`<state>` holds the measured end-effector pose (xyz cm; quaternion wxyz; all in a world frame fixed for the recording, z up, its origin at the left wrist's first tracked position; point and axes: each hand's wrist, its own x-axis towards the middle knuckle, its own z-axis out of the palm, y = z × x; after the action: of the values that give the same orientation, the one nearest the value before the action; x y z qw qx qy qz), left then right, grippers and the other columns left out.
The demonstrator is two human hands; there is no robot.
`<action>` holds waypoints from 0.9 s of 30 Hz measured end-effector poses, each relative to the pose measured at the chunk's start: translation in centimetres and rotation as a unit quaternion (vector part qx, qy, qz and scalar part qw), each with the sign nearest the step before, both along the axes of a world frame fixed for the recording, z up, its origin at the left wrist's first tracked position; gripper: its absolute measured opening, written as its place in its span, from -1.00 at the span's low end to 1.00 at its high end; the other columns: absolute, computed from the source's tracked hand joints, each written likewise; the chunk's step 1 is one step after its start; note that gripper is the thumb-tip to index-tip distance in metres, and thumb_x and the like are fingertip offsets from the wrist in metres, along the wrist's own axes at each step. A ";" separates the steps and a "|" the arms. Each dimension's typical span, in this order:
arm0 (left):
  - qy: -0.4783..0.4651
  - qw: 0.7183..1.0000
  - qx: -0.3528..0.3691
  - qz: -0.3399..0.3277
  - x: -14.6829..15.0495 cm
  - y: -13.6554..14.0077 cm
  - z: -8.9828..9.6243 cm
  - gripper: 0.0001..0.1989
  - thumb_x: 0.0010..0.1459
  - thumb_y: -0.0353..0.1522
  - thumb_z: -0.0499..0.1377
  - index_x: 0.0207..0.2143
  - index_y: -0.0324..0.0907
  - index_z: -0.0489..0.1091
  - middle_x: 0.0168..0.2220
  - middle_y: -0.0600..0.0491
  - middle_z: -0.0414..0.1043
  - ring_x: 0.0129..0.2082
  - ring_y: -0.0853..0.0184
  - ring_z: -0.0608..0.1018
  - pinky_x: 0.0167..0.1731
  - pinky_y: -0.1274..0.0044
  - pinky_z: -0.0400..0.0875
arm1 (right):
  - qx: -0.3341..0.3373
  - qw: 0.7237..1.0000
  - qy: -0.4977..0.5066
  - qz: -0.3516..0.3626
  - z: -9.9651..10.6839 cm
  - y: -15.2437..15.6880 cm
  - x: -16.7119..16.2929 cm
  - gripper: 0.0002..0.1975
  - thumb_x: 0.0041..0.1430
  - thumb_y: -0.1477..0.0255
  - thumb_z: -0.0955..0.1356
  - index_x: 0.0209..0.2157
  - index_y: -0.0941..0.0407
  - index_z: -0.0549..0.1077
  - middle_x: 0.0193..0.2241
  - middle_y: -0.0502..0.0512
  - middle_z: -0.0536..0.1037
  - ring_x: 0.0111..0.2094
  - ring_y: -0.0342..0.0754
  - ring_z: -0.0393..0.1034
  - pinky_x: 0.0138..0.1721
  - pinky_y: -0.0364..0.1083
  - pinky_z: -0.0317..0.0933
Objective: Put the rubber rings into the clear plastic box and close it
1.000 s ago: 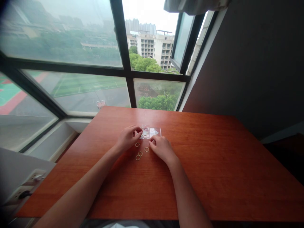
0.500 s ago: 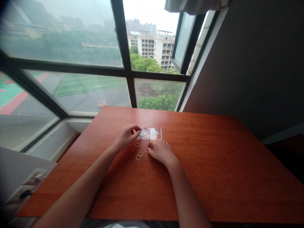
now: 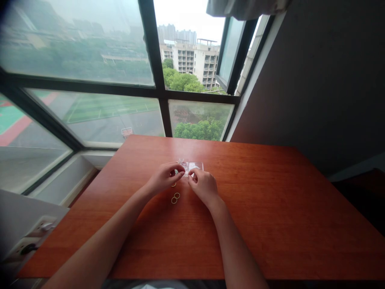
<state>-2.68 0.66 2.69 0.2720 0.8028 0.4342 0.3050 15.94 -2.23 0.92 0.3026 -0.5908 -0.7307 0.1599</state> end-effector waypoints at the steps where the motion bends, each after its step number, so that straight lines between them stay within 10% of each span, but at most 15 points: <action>1: -0.004 1.000 -0.009 -0.002 0.1 -0.1 0.0 -0.85 0.13 -0.36 0.12 -0.36 -0.22 0.47 -0.44 0.06 0.45 -0.48 0.44 0.38 -0.47 0.62 0.25 | 0.009 1.000 0.008 -0.006 0.0 0.0 0.0 -0.89 0.11 0.38 0.33 -0.33 0.06 0.50 -0.60 -0.08 0.45 -0.55 -0.16 0.30 -0.46 -0.21 0.05; 15: -0.050 0.996 -0.069 -0.026 0.6 -0.4 0.5 -0.80 0.13 -0.30 0.12 -0.37 -0.24 0.48 -0.47 0.07 0.45 -0.50 0.45 0.38 -0.48 0.62 0.26 | 0.044 0.999 0.015 -0.015 0.0 -0.2 -0.3 -0.86 0.14 0.34 0.31 -0.33 0.06 0.50 -0.61 -0.06 0.43 -0.56 -0.15 0.28 -0.44 -0.21 0.09; 27: 0.002 0.999 0.018 0.049 0.3 0.2 -0.6 -0.91 0.06 -0.42 0.13 -0.42 -0.22 0.43 -0.44 0.07 0.47 -0.49 0.44 0.40 -0.43 0.60 0.27 | 0.051 0.999 0.004 -0.011 -0.1 -0.2 -0.4 -0.85 0.14 0.37 0.31 -0.31 0.06 0.51 -0.60 -0.06 0.45 -0.55 -0.15 0.30 -0.45 -0.20 0.05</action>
<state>-2.40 0.87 2.04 0.2416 0.7859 0.4681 0.3239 15.52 -2.41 0.83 0.3371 -0.5816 -0.7303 0.1215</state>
